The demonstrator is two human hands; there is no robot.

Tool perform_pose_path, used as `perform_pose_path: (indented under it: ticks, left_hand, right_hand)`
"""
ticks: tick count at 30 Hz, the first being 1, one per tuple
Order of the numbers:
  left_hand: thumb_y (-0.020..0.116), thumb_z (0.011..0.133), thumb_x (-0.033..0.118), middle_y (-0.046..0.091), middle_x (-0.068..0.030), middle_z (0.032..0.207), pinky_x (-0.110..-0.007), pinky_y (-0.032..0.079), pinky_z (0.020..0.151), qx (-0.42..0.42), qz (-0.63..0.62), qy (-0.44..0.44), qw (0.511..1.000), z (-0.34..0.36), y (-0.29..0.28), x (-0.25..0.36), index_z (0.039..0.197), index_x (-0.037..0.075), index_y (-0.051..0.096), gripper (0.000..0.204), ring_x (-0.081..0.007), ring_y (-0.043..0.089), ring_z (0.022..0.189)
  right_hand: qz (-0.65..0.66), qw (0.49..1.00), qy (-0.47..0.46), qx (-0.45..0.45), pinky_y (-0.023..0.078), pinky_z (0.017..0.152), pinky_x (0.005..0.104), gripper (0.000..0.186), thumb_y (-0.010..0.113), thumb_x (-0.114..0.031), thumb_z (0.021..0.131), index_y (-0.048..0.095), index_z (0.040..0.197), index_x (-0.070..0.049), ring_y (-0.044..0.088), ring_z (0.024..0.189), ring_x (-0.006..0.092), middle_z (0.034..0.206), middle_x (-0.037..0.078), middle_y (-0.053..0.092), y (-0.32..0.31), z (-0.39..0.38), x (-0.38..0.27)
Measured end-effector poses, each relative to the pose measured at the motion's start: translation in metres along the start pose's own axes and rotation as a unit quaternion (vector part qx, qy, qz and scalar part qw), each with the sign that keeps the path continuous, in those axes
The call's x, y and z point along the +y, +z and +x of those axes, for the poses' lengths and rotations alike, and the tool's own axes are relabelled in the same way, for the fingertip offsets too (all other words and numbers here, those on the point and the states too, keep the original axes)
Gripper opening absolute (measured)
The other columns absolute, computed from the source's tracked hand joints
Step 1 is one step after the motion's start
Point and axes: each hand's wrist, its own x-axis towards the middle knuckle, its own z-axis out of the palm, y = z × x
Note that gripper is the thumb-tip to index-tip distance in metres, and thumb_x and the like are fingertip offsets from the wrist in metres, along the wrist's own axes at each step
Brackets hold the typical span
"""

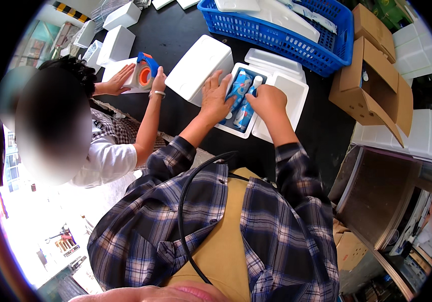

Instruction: The person packs blue liquid pouches into styrofoam containers, places the containers inside cardboard boxes, and organizes the boxes on a workspace.

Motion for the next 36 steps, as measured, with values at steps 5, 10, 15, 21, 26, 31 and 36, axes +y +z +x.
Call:
perform_pose_path:
  ticks: [5, 10, 15, 21, 26, 31, 36]
  left_hand:
    - [0.07, 0.088, 0.022, 0.04, -0.0212, 0.153, -0.052, 0.035, 0.113, -0.079, -0.042, -0.052, 0.995, -0.003, 0.019, -0.005, 0.156, 0.012, 0.031, 0.08, -0.0437, 0.043, 0.136]
    - [0.074, 0.081, 0.025, 0.035, -0.0245, 0.157, -0.054, 0.037, 0.113, -0.125, -0.087, -0.043, 0.988, -0.004, -0.001, -0.014, 0.159, 0.011, 0.025, 0.093, -0.0472, 0.042, 0.137]
    - [0.078, 0.079, 0.021, 0.039, -0.0255, 0.155, -0.049, 0.038, 0.114, -0.19, -0.08, 0.017, 0.978, 0.008, -0.038, -0.005, 0.152, 0.008, 0.041, 0.083, -0.0458, 0.042, 0.14]
    - [0.073, 0.087, 0.014, 0.061, -0.0174, 0.135, -0.043, 0.046, 0.105, -0.004, -0.121, 0.166, 0.979, 0.204, -0.061, 0.03, 0.138, 0.006, 0.057, 0.055, -0.0383, 0.057, 0.124]
    - [0.075, 0.086, 0.021, 0.059, -0.0195, 0.136, -0.048, 0.046, 0.105, -0.029, 0.014, 0.175, 0.984, 0.389, 0.034, 0.026, 0.136, 0.004, 0.057, 0.056, -0.0397, 0.054, 0.127]
    - [0.076, 0.083, 0.021, 0.055, -0.0192, 0.141, -0.049, 0.044, 0.107, -0.066, 0.148, 0.194, 0.968, 0.514, 0.139, 0.035, 0.14, 0.006, 0.053, 0.064, -0.0389, 0.052, 0.13]
    - [0.069, 0.081, 0.012, 0.059, -0.0178, 0.132, -0.05, 0.044, 0.104, -0.039, 0.238, 0.205, 0.949, 0.57, 0.222, 0.001, 0.135, 0.008, 0.055, 0.056, -0.0377, 0.055, 0.126]
  right_hand:
    - [-0.12, 0.904, -0.229, 0.341, 0.051, 0.094, 0.0425, 0.027, 0.077, -0.024, 0.08, 0.07, 0.098, -0.005, 0.063, 0.111, 0.0351, 0.11, 0.014, 0.067, 0.0, -0.021, -0.005]
    - [-0.008, 0.91, -0.407, 0.078, 0.048, 0.094, 0.0434, 0.01, 0.067, -0.015, 0.078, 0.071, 0.08, -0.006, 0.063, 0.097, 0.0321, 0.095, 0.012, 0.066, 0.045, 0.0, 0.01]
    - [-0.005, 0.911, -0.406, 0.072, 0.043, 0.093, 0.0396, 0.013, 0.066, -0.019, 0.075, 0.073, 0.076, -0.008, 0.062, 0.096, 0.0268, 0.083, 0.007, 0.067, 0.06, 0.0, 0.02]
    - [0.001, 0.899, -0.438, 0.013, 0.038, 0.097, 0.0418, 0.013, 0.064, -0.018, 0.075, 0.07, 0.068, -0.008, 0.062, 0.083, 0.0246, 0.077, 0.007, 0.065, 0.064, 0.006, 0.022]
    - [-0.041, 0.874, -0.477, -0.077, 0.04, 0.094, 0.0435, 0.012, 0.065, -0.018, 0.075, 0.071, 0.065, -0.014, 0.064, 0.081, 0.0232, 0.074, 0.006, 0.067, 0.046, 0.014, 0.024]
    - [0.056, 0.846, -0.51, -0.146, 0.046, 0.067, 0.0442, 0.011, 0.065, -0.023, 0.078, 0.071, 0.073, -0.015, 0.066, 0.074, 0.0281, 0.079, 0.007, 0.07, 0.094, 0.044, 0.033]
    - [0.256, 0.828, -0.497, -0.045, 0.046, 0.074, 0.0422, 0.009, 0.063, -0.02, 0.08, 0.069, 0.079, -0.013, 0.064, 0.079, 0.0295, 0.083, 0.008, 0.068, 0.158, 0.041, 0.051]
